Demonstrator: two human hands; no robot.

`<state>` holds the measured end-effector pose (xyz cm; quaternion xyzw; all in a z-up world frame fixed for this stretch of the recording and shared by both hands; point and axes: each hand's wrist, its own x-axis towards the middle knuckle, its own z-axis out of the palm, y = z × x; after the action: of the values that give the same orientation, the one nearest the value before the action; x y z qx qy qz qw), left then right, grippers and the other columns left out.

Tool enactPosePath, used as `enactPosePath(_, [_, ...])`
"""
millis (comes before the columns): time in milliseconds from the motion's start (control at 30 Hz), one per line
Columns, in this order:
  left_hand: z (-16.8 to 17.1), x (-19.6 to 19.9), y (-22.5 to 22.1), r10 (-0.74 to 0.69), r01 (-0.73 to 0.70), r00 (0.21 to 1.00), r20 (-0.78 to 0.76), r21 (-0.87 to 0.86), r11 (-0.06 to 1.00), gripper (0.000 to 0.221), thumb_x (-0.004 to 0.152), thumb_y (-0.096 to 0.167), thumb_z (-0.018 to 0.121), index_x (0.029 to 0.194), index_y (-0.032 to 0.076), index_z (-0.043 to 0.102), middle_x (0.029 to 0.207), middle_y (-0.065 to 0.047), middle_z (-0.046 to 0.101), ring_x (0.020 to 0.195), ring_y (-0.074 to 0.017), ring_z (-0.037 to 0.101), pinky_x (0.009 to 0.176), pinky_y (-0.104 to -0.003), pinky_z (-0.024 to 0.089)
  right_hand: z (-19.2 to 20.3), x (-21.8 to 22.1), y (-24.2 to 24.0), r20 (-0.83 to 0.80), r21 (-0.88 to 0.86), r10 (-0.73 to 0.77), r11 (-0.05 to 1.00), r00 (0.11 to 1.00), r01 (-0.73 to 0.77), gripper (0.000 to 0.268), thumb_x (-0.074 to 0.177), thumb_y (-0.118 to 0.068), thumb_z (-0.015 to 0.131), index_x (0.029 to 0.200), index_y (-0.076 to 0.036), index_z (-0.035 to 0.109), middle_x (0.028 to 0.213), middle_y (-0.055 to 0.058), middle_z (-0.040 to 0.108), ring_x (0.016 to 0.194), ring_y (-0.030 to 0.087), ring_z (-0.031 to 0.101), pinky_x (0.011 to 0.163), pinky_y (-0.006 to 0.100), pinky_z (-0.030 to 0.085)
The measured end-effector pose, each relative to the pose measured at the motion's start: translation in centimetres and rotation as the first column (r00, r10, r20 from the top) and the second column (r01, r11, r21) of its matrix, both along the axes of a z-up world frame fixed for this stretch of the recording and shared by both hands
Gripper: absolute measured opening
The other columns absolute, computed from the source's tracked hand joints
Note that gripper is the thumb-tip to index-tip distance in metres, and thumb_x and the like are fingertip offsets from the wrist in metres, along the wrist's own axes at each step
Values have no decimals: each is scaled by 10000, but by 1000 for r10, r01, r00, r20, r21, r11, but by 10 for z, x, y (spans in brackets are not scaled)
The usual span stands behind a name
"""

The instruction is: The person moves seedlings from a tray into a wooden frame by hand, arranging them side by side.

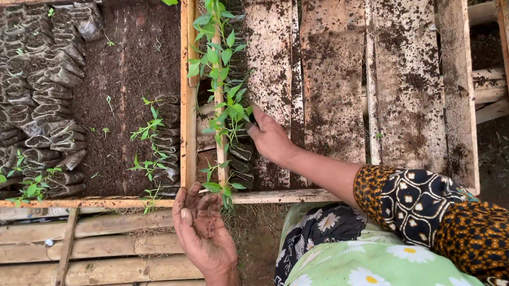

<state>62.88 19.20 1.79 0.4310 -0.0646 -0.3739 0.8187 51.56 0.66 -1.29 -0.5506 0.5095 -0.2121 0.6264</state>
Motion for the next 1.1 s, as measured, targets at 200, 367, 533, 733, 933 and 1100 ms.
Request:
enactPosePath(200, [18,-2,6,-25,25,999,42,0,1000,408,988,221,536,1348,30,533,1271,-216,612,968,-251,635,891,-435,553,19,-21,-9,12,17,58,998,998,-58,555,1023,-106,426,1550,-76,256,1477,141,398,993,191,227,820,316,237])
enactPosePath(367, [31,-20,19,-108,116,967,232,-20,993,336,1029,191,454,1271,-5,577,1219,-219,640,955,-267,665,851,-394,579,12,-43,5,-96,46,99,994,990,-95,230,1016,-38,524,1199,-87,654,990,60,719,478,63,404,403,219,338])
enactPosePath(533, [24,-54,25,-313,290,908,279,121,949,264,989,107,469,1100,-29,667,1126,-224,706,917,-264,680,813,-366,577,37,-46,32,-327,226,442,895,835,-385,398,961,-105,649,1355,-138,603,1176,93,716,739,161,667,718,253,615])
enactPosePath(733, [20,-69,11,-635,326,611,474,580,747,225,972,147,570,1113,84,734,1149,-83,705,1052,-177,650,871,-298,557,-13,-67,23,-191,122,317,947,929,-298,160,989,-40,586,1084,-104,698,992,102,705,719,157,623,625,291,561])
enactPosePath(933, [-24,-65,10,-622,-12,127,772,629,778,374,984,421,508,1104,128,708,1141,-87,725,1091,-244,650,910,-420,512,-54,-85,-36,-133,-99,137,984,982,-151,270,964,-99,575,1199,-79,706,1259,103,706,1066,242,674,940,375,512])
enactPosePath(1100, [-44,-74,7,-762,-287,-27,647,725,626,327,932,383,552,1151,184,689,1211,-15,689,1178,-211,585,1100,-529,306,-39,-90,-117,-83,-190,17,981,996,-33,46,977,-134,635,940,-108,625,941,65,565,851,207,532,1088,440,480])
